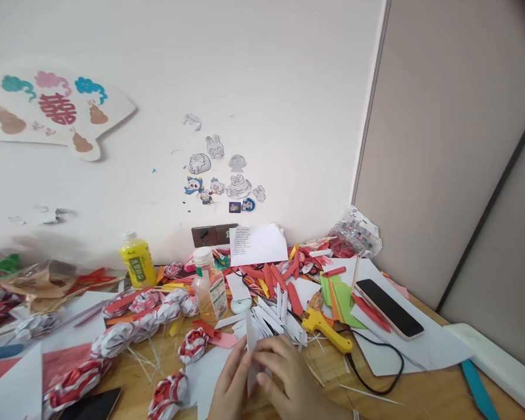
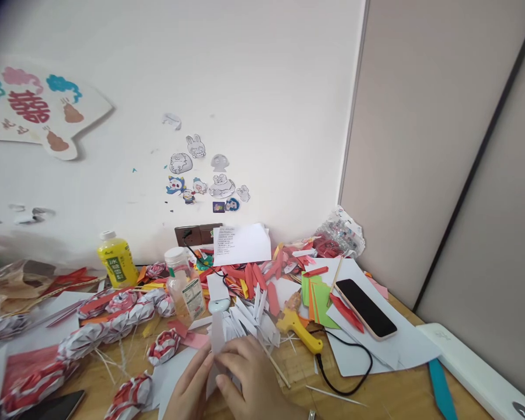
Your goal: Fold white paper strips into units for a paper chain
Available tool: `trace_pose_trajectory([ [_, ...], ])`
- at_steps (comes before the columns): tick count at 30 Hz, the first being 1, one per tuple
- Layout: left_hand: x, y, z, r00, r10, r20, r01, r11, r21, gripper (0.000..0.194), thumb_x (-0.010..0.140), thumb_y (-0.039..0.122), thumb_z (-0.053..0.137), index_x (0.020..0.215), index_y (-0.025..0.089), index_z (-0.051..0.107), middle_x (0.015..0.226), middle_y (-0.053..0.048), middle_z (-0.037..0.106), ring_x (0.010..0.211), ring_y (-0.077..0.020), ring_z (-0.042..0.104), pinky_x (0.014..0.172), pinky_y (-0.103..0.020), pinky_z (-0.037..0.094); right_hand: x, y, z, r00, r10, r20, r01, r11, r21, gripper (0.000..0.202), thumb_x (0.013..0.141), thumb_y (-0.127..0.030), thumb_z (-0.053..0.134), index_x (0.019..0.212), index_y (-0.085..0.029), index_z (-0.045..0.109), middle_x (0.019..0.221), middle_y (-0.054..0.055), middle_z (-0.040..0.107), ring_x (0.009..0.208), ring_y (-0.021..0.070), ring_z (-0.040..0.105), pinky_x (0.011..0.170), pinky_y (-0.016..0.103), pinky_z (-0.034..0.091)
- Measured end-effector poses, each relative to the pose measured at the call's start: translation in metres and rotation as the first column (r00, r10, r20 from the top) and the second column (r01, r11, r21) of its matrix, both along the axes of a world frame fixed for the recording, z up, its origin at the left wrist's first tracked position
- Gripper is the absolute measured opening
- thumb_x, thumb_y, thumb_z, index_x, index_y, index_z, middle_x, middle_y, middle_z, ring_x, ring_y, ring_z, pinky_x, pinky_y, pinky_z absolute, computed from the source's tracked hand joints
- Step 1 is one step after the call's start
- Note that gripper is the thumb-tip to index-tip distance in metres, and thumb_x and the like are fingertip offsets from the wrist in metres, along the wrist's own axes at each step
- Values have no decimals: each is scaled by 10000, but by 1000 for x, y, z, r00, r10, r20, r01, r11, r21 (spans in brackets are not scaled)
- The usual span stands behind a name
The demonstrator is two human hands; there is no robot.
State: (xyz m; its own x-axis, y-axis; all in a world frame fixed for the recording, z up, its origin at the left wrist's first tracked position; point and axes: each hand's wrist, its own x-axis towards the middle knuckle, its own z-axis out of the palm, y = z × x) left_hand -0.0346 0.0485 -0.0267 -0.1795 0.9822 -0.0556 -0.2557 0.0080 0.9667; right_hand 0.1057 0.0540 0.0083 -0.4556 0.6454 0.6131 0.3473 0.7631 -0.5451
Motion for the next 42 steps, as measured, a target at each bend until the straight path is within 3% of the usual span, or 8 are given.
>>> trace_pose_trajectory([
  [5,2,2,3,984,-104,146,111,993,-36,423,623,426,673,984,210,623,1139,-76,634,1125,-281,493,892,-388,445,2,1,-5,999,-32,-38,30,999,-35,172,809,-197,444,928,-197,569,927,63,545,870,204,483,774,340,401],
  [9,10,-1,16,949,-281,146,274,959,67,367,647,343,690,975,204,603,961,-47,707,904,-242,628,765,-352,499,4,10,-15,946,-204,-250,127,948,-292,254,783,-217,513,1037,-197,503,990,66,520,911,203,482,801,340,397],
  [13,13,-3,18,923,-377,73,375,926,41,249,647,320,698,810,163,594,677,-16,720,611,-185,665,575,-279,497,3,20,-20,874,-160,-458,-155,802,-577,339,755,-352,571,1035,-175,500,951,67,554,867,197,528,767,332,424],
  [17,14,-3,17,924,-382,9,382,924,-23,242,645,347,693,715,152,568,622,-6,708,510,-146,645,536,-250,478,0,21,-16,751,-171,-638,-391,662,-639,382,696,-414,628,951,-158,504,837,43,579,750,171,569,663,286,450],
  [20,14,-2,15,922,-387,-4,386,922,-35,286,617,383,704,723,158,561,570,11,689,483,-148,637,511,-249,476,-3,17,-14,741,-132,-659,-470,599,-648,415,664,-461,641,909,-159,497,793,20,581,490,99,516,453,228,418],
  [26,15,-6,15,894,-446,42,448,892,-69,367,607,389,713,843,138,584,614,-30,706,512,-171,648,523,-263,480,-2,13,-13,775,-223,-591,-316,674,-668,269,724,-369,610,846,-141,536,662,17,618,621,156,585,566,251,441],
  [31,16,-10,20,891,-450,59,454,884,-110,365,720,482,558,662,124,599,591,-50,703,501,-172,640,528,-279,497,-1,11,-9,787,-166,-594,-363,653,-665,282,740,-370,588,891,-137,538,730,48,649,618,161,596,555,260,438],
  [42,20,-8,18,905,-426,-5,420,894,-155,397,625,530,622,582,141,553,456,-22,683,372,-139,609,416,-217,466,-7,13,-12,788,-221,-575,-346,613,-710,316,682,-442,618,723,-150,506,656,12,626,403,82,484,406,202,361],
])
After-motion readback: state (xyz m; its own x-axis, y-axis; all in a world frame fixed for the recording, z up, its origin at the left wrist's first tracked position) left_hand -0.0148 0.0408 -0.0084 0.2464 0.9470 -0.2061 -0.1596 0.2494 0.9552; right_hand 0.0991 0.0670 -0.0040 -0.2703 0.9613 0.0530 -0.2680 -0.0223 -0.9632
